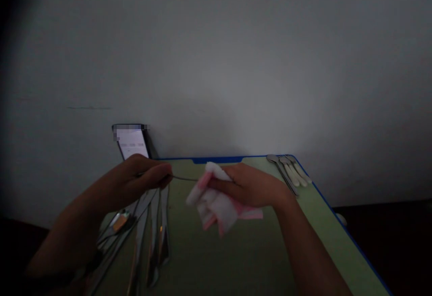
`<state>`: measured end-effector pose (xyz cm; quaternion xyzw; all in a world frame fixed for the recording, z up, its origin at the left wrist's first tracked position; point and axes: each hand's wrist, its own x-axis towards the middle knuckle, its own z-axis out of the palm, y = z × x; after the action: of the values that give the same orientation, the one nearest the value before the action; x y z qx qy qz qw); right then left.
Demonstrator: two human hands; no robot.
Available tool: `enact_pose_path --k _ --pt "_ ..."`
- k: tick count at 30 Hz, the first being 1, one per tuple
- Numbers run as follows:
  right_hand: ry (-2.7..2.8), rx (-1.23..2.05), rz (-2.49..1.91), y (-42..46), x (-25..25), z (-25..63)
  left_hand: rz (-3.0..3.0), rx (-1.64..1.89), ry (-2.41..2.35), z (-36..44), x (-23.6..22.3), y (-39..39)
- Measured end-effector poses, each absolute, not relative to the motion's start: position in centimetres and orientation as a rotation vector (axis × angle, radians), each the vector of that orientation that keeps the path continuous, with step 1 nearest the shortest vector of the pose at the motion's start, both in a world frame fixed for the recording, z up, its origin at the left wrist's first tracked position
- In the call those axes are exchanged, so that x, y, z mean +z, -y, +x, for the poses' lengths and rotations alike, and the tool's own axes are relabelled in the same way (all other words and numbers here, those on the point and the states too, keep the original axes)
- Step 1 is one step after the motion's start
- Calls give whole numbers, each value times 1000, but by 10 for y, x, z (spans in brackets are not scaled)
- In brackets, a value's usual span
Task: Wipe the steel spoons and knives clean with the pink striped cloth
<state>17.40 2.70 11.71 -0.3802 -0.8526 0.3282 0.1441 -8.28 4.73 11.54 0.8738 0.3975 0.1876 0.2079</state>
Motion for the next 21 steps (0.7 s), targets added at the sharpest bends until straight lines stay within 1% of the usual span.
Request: enact_pose_path --k 5,9,13,16,19,21 --pt "2440 1051 -1049 -27 116 180 2386 596 -1116 -90 114 -47" --pt "2428 1069 -1009 -27 111 176 2450 659 -1098 -72 118 -38" --pt "2424 1023 -946 -26 105 164 2653 541 -1051 -37 119 -30" --pt "2405 995 -920 -26 103 158 2696 454 -1032 -25 117 -30" --pt "2399 1018 -970 -27 103 158 2674 444 -1032 -37 118 -35" --pt "2406 1060 -1026 -28 104 161 2620 500 -1044 -54 118 -39"
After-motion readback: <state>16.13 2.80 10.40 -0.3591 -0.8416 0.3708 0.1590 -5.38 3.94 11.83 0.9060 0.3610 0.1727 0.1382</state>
